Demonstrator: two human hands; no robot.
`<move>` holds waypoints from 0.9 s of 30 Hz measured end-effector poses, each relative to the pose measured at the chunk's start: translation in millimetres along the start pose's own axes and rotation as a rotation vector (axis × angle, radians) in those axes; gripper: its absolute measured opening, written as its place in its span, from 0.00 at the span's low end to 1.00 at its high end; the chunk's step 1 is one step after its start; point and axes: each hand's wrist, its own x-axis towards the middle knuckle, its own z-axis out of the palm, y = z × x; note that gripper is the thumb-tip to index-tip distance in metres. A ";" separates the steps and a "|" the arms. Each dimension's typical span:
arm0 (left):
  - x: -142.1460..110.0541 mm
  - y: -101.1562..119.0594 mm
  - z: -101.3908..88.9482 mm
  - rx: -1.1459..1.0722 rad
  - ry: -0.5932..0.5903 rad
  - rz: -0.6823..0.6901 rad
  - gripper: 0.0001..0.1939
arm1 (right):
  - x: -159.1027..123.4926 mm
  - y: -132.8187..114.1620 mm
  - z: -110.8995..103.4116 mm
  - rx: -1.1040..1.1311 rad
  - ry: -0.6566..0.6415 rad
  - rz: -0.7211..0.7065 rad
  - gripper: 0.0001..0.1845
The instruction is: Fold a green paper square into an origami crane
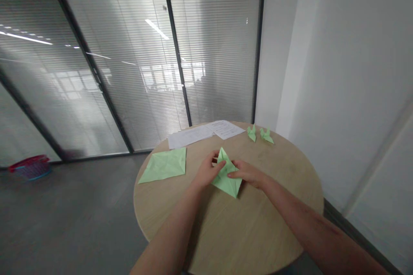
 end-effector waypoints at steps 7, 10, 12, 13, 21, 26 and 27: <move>1.2 3.2 -2.9 -0.183 -0.065 -0.073 0.13 | -4.9 -2.7 -2.7 -0.043 -0.140 0.052 0.24; -2.1 6.3 0.3 -0.220 -0.103 -0.088 0.10 | -5.0 -2.4 -4.1 -0.039 -0.215 0.069 0.23; -3.6 8.1 2.1 -0.252 -0.094 -0.116 0.10 | -5.9 -2.7 -5.0 -0.028 -0.258 0.086 0.23; -3.9 8.9 2.4 -0.265 -0.079 -0.128 0.10 | -6.5 -3.1 -5.3 -0.028 -0.263 0.093 0.22; 0.5 13.8 -3.7 -0.282 0.049 -0.101 0.16 | -11.1 -10.5 -4.4 -0.043 -0.260 0.089 0.23; 0.0 14.3 -5.2 -0.265 0.079 -0.101 0.21 | -11.0 -11.0 -4.0 -0.065 -0.251 0.088 0.25; 0.0 14.2 -5.4 -0.250 0.078 -0.083 0.20 | -10.8 -10.6 -4.1 -0.071 -0.245 0.080 0.24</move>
